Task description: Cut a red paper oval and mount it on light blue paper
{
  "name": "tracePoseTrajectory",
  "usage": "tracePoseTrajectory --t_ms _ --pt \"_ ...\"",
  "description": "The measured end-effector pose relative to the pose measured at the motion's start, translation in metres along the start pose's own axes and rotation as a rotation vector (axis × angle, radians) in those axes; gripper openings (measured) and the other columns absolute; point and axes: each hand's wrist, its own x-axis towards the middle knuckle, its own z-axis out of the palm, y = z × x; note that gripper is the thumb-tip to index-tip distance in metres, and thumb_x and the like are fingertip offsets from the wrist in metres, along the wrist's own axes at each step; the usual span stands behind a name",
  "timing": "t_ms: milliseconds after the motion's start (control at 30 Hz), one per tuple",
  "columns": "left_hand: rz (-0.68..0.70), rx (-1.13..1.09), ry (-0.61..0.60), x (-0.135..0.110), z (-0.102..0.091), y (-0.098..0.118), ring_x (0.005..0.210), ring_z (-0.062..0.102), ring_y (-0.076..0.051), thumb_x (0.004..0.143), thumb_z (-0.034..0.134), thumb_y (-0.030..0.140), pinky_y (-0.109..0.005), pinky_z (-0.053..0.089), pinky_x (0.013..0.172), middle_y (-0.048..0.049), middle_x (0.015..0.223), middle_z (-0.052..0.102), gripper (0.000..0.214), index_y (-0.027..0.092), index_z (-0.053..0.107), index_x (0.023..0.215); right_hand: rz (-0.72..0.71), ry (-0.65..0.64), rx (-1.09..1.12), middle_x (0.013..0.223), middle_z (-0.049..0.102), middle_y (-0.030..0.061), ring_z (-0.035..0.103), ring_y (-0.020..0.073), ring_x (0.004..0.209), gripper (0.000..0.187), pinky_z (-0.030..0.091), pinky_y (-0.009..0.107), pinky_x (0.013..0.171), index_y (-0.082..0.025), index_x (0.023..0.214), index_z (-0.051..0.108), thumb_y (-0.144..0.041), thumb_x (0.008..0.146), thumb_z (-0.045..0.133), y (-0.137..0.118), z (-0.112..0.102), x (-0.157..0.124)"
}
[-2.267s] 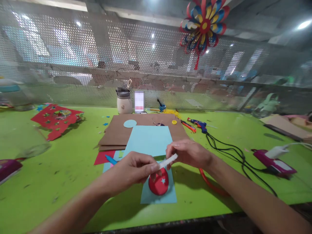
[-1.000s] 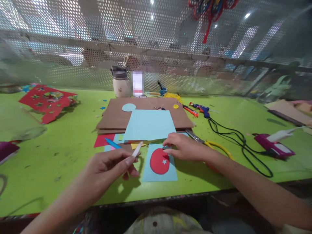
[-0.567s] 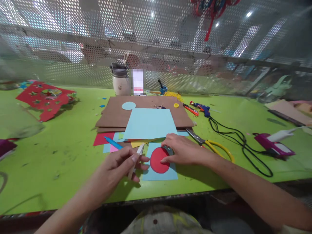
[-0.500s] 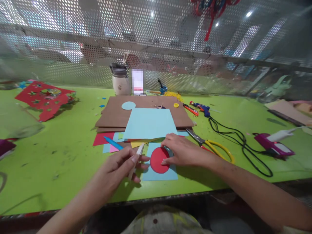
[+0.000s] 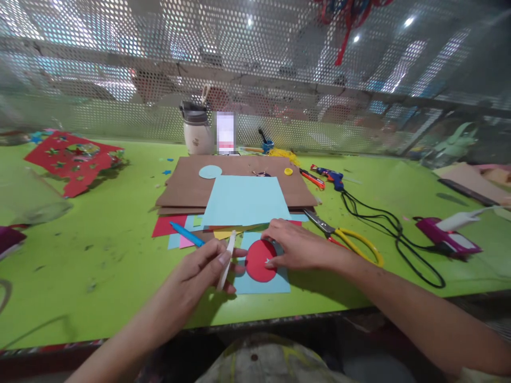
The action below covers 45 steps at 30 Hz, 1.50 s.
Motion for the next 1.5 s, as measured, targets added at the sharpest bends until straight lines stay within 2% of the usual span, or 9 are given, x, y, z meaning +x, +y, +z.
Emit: tracePoseTrajectory --t_ms 67,200,367,633,800,967,1200,1400,1500 --pt "0.03 0.048 -0.006 0.0 0.0 0.002 0.077 0.063 -0.019 0.091 0.05 0.047 -0.034 0.057 0.069 -0.0082 0.1 0.07 0.029 0.018 0.057 0.089 -0.003 0.001 0.004 0.099 0.058 0.0054 0.054 0.0236 0.095 0.029 0.041 0.031 0.073 -0.02 0.093 0.062 -0.037 0.074 0.076 0.001 0.0 0.001" --pt "0.097 0.187 0.004 0.0 0.0 0.006 0.062 0.059 -0.015 0.093 0.046 0.044 -0.028 0.05 0.062 -0.0057 0.083 0.072 0.031 0.018 0.057 0.079 -0.004 0.002 0.008 0.1 0.059 0.0058 0.055 0.0227 0.095 0.03 0.042 0.03 0.074 -0.019 0.094 0.062 -0.034 0.074 0.077 0.002 0.0 0.004" --pt "0.057 0.087 -0.002 0.006 -0.001 -0.002 0.071 0.066 -0.018 0.092 0.049 0.046 -0.031 0.054 0.067 -0.0076 0.095 0.074 0.03 0.019 0.055 0.082 -0.001 0.013 -0.04 0.103 0.062 0.0102 0.055 0.0267 0.097 0.027 0.042 0.034 0.076 -0.017 0.097 0.063 -0.031 0.077 0.074 -0.009 -0.004 -0.004" --pt "0.042 -0.01 0.044 0.003 -0.001 -0.003 0.074 0.068 -0.018 0.094 0.049 0.039 -0.03 0.053 0.068 -0.0067 0.094 0.074 0.025 0.017 0.058 0.086 -0.126 0.096 -0.368 0.086 0.068 0.0142 0.058 0.03 0.084 0.029 0.042 0.038 0.073 -0.011 0.091 0.067 -0.039 0.086 0.063 -0.044 0.004 -0.023" --pt "0.032 -0.039 0.021 0.004 -0.004 -0.004 0.072 0.068 -0.017 0.094 0.049 0.039 -0.031 0.053 0.069 -0.0059 0.093 0.073 0.025 0.017 0.058 0.088 -0.224 0.033 -0.515 0.075 0.067 0.0123 0.057 0.025 0.068 0.013 0.035 0.035 0.055 -0.013 0.079 0.068 -0.017 0.087 0.058 -0.052 0.01 -0.018" --pt "0.04 -0.086 0.019 0.005 -0.005 -0.006 0.076 0.068 -0.019 0.094 0.049 0.038 -0.034 0.054 0.071 -0.0072 0.094 0.071 0.025 0.016 0.057 0.086 -0.37 -0.015 -0.611 0.075 0.067 0.0129 0.056 0.024 0.064 0.013 0.033 0.035 0.052 -0.012 0.08 0.068 -0.005 0.081 0.057 -0.049 0.014 -0.025" --pt "0.045 -0.106 0.015 0.007 -0.006 -0.007 0.07 0.066 -0.018 0.094 0.049 0.039 -0.034 0.055 0.07 -0.0067 0.089 0.07 0.027 0.015 0.057 0.084 -0.158 0.14 -0.251 0.081 0.068 0.0098 0.06 0.0222 0.073 0.021 0.04 0.033 0.064 -0.013 0.09 0.067 -0.01 0.092 0.046 -0.029 0.013 -0.032" --pt "0.052 -0.119 0.013 0.007 -0.007 -0.006 0.075 0.068 -0.021 0.093 0.05 0.04 -0.035 0.056 0.069 -0.0094 0.09 0.071 0.029 0.014 0.059 0.085 0.107 0.412 0.71 0.089 0.074 0.0066 0.063 0.0215 0.079 0.018 0.047 0.034 0.078 -0.016 0.091 0.075 -0.026 0.088 0.06 0.001 0.0 -0.032" --pt "0.044 -0.131 0.017 0.008 -0.007 -0.006 0.079 0.068 -0.022 0.093 0.05 0.04 -0.035 0.056 0.068 -0.0101 0.09 0.072 0.029 0.014 0.06 0.085 0.166 0.461 0.922 0.087 0.074 0.0065 0.066 0.0198 0.074 0.024 0.053 0.034 0.073 -0.016 0.094 0.074 -0.034 0.089 0.059 0.015 -0.003 -0.034"
